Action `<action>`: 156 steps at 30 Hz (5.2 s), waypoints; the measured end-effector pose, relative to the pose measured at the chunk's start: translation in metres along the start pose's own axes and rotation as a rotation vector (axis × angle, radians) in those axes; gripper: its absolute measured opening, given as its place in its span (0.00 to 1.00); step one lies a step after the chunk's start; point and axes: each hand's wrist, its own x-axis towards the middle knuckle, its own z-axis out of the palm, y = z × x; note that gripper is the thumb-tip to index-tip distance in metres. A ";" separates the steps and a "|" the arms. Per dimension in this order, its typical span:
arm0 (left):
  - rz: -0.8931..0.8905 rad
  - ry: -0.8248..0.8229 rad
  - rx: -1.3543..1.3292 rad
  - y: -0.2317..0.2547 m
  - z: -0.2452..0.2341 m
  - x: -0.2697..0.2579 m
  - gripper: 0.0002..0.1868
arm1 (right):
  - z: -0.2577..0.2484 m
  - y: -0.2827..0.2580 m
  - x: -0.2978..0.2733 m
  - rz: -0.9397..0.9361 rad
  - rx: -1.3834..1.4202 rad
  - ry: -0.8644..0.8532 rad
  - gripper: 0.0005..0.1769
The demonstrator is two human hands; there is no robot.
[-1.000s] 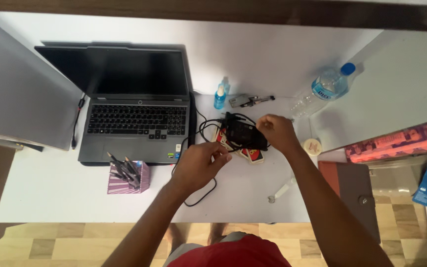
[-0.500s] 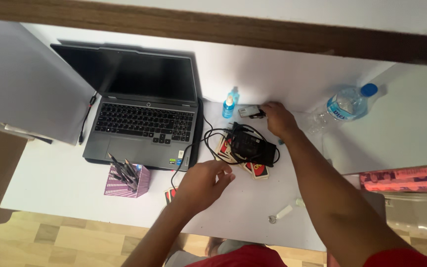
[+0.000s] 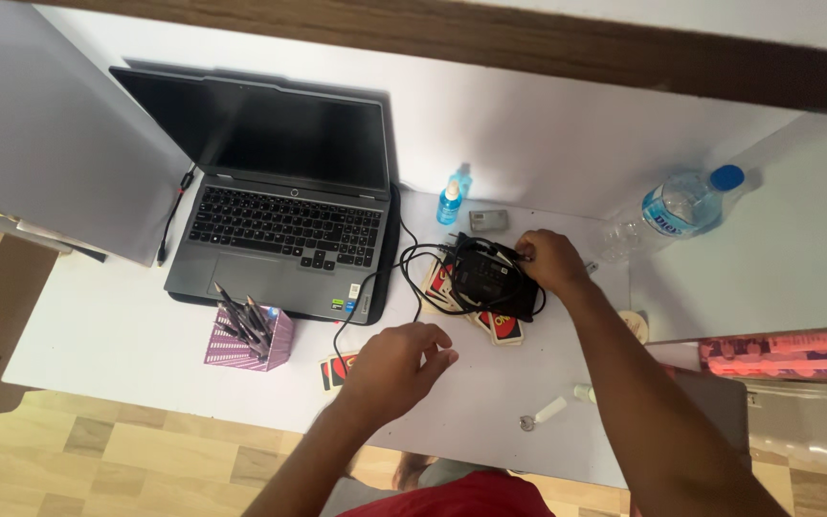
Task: The person organizes a cluttered desk by picking up a yellow folder and placing it on a shelf, then arranging several notebooks and books on the shelf. They also organize pens and pencils into a holder, tidy up cables and a power adapter, and move a water bottle to a nearby cabinet.
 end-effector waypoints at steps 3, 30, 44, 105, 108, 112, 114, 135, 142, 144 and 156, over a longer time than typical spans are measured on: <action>-0.014 -0.017 -0.004 -0.001 0.001 -0.003 0.12 | -0.005 0.005 0.007 0.120 0.121 -0.068 0.09; -0.046 -0.052 -0.050 -0.008 0.002 -0.007 0.13 | -0.027 -0.002 0.015 0.079 0.280 -0.019 0.13; -0.151 0.336 -0.401 -0.013 -0.024 -0.008 0.13 | 0.003 -0.191 -0.107 0.127 1.323 -0.354 0.07; -0.092 0.096 -0.438 -0.011 -0.026 0.006 0.18 | -0.017 -0.015 -0.046 -0.186 -0.217 0.259 0.18; -0.098 0.104 -0.454 -0.007 -0.023 0.006 0.19 | -0.017 -0.009 -0.036 -0.026 -0.335 0.045 0.18; -0.129 0.126 -0.439 -0.005 -0.019 0.006 0.19 | -0.015 -0.002 -0.019 -0.058 -0.414 -0.022 0.14; -0.131 0.142 -0.415 -0.006 -0.018 0.007 0.19 | -0.012 0.003 -0.009 0.002 -0.388 -0.094 0.14; -0.113 0.195 -0.483 -0.013 -0.016 0.000 0.20 | -0.035 -0.136 -0.084 0.232 0.805 -0.046 0.09; -0.098 0.377 -0.655 -0.021 -0.031 -0.011 0.22 | -0.001 -0.229 -0.147 0.200 1.066 -0.151 0.07; -0.116 0.401 -0.610 -0.027 -0.038 -0.022 0.21 | 0.008 -0.245 -0.156 0.190 1.059 -0.194 0.06; -0.225 0.604 -0.756 -0.113 -0.113 -0.090 0.12 | 0.039 -0.310 -0.172 0.337 1.039 -0.194 0.10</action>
